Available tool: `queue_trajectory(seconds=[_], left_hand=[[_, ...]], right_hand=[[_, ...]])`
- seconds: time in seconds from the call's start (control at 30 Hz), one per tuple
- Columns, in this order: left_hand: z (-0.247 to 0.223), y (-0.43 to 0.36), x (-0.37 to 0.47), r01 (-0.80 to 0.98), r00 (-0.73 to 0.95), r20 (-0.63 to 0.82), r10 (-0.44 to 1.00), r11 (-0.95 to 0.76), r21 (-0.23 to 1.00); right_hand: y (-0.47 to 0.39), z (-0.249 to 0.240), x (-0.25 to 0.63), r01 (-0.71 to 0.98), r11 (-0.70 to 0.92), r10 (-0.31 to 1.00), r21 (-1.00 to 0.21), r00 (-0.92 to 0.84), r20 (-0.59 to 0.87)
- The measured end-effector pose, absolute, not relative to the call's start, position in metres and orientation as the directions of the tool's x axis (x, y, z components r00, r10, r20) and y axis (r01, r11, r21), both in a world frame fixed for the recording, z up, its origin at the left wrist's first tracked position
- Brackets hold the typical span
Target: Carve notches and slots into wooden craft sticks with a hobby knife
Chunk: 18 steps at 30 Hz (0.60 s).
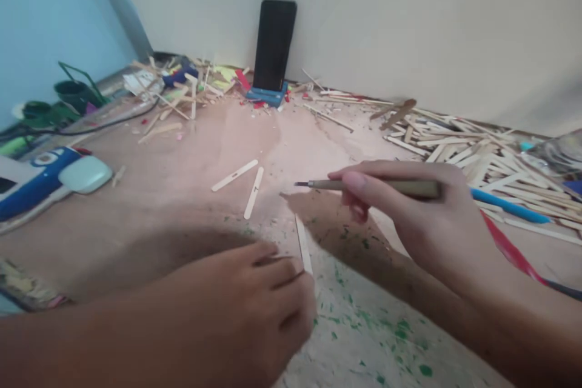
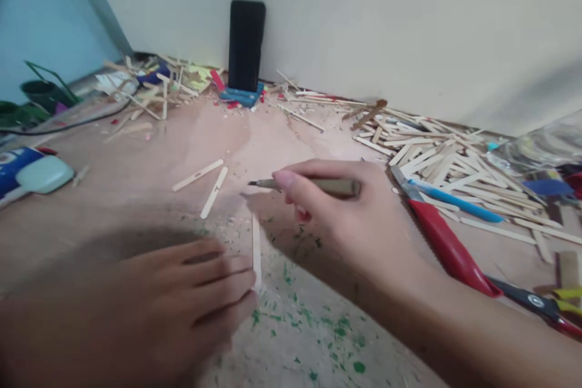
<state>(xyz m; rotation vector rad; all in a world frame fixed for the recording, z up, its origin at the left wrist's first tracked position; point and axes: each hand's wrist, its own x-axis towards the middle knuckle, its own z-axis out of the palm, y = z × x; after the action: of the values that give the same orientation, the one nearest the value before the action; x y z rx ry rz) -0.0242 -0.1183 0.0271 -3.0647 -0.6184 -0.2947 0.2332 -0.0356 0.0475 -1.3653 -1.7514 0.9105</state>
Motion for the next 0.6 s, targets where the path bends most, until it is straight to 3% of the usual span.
queue_trajectory(seconds=[0.07,0.2,0.43,0.6], left_hand=[[0.029,-0.088,-0.028,0.328,0.883,0.318,0.345,-0.939,0.106],[0.016,-0.046,-0.027,0.514,0.714,0.443,0.542,-0.836,0.194],[-0.018,-0.054,-0.015,0.596,0.658,0.369,0.657,-0.753,0.279],[-0.006,-0.015,-0.023,0.514,0.749,0.298,0.592,-0.802,0.304]], right_hand=[[-0.021,0.043,0.228,0.406,0.145,0.988,-0.902,-0.110,0.109],[-0.005,0.036,0.225,0.354,0.100,0.995,-0.930,-0.049,0.088],[-0.003,0.027,0.238,0.402,0.091,0.995,-0.911,-0.008,0.095],[0.002,0.018,0.249,0.377,0.133,0.990,-0.917,-0.002,0.143]])
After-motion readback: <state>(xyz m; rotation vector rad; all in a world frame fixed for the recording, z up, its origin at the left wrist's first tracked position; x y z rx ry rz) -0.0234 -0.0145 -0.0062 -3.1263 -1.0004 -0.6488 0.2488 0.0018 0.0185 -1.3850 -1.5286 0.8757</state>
